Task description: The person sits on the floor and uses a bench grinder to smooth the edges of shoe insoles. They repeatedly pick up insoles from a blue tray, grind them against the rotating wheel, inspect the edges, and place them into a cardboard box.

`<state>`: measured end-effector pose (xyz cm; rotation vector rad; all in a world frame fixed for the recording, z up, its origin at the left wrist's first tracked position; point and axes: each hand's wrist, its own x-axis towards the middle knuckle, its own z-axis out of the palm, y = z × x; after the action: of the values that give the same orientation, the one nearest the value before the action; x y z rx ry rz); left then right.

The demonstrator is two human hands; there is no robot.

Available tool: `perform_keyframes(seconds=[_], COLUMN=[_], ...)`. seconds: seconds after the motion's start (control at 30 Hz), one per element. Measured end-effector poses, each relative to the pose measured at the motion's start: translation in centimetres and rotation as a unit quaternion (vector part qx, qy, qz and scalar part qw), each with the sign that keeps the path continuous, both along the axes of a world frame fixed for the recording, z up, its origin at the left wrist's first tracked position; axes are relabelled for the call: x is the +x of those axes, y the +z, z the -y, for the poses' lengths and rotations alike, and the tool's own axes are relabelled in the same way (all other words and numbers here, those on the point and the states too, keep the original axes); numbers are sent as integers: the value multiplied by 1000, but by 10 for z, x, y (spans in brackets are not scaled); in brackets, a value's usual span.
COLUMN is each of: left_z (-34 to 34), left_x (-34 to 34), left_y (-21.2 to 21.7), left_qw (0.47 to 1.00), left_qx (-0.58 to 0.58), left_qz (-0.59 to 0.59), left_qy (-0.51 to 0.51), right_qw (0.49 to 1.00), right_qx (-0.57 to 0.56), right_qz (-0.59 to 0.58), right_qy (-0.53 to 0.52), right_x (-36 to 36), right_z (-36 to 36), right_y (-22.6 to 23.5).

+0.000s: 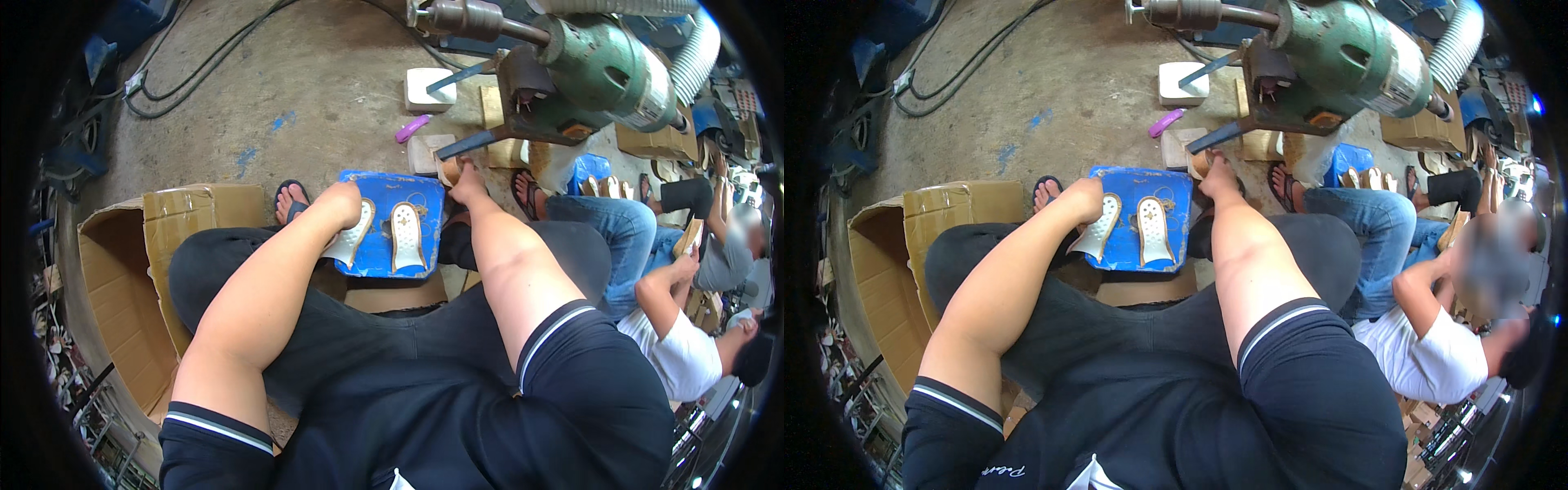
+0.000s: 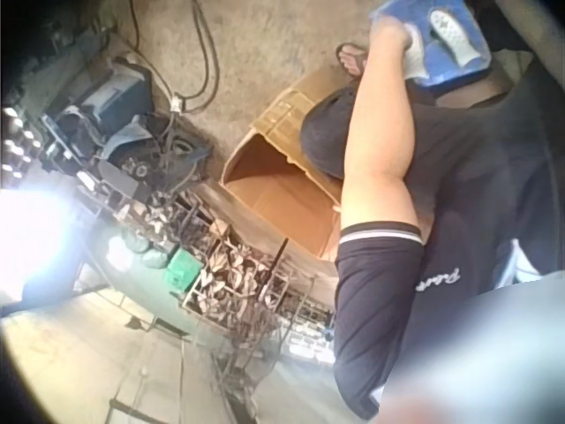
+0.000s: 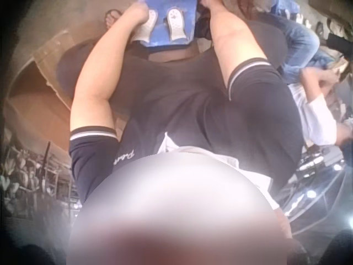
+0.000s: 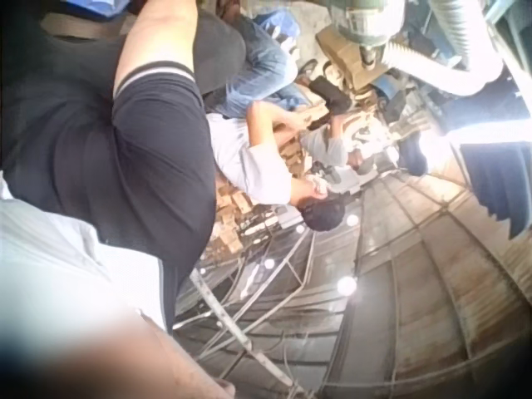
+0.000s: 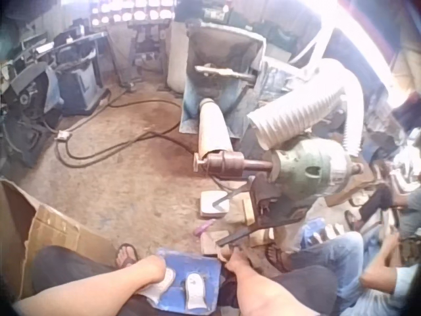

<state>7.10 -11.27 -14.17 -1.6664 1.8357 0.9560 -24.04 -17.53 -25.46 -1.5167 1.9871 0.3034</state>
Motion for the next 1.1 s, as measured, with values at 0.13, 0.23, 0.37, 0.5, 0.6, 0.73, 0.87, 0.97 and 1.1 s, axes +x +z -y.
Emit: perform_keyframes(seconds=[0.13, 0.23, 0.37, 0.5, 0.6, 0.73, 0.87, 0.97, 1.1], left_z=[13, 14, 2, -16, -33, -28, -11, -4, 6], left_x=[2, -4, -30, -54, -65, -63, -52, -32, 9], left_y=[6, 16, 24, 15, 4, 6, 51, 99, 146], left_qw=[993, 998, 993, 954, 920, 892, 884, 916, 959], left_qx=[85, 50, -111, -180, -199, -163, -136, -122, -150], left_qz=[29, 25, 30, -143, -185, -172, -147, -107, -97], left_qy=[-76, -26, -29, -195, -281, -385, -423, -366, -219], right_qw=[998, 993, 986, 976, 973, 985, 991, 988, 986], right_qx=[-39, -74, -31, 80, 128, 161, 121, 90, 91], right_qz=[15, 41, 37, 14, -4, 38, 31, 43, 14], right_qy=[41, 79, 162, 201, 195, 57, 51, 118, 135], right_x=[-10, -16, -30, -28, -14, 4, 39, 69, 95], right_z=[2, 3, 13, 32, 32, 7, -32, -55, -60], right_y=[-18, -14, 11, 57, 102, 149, 146, 134, 146])
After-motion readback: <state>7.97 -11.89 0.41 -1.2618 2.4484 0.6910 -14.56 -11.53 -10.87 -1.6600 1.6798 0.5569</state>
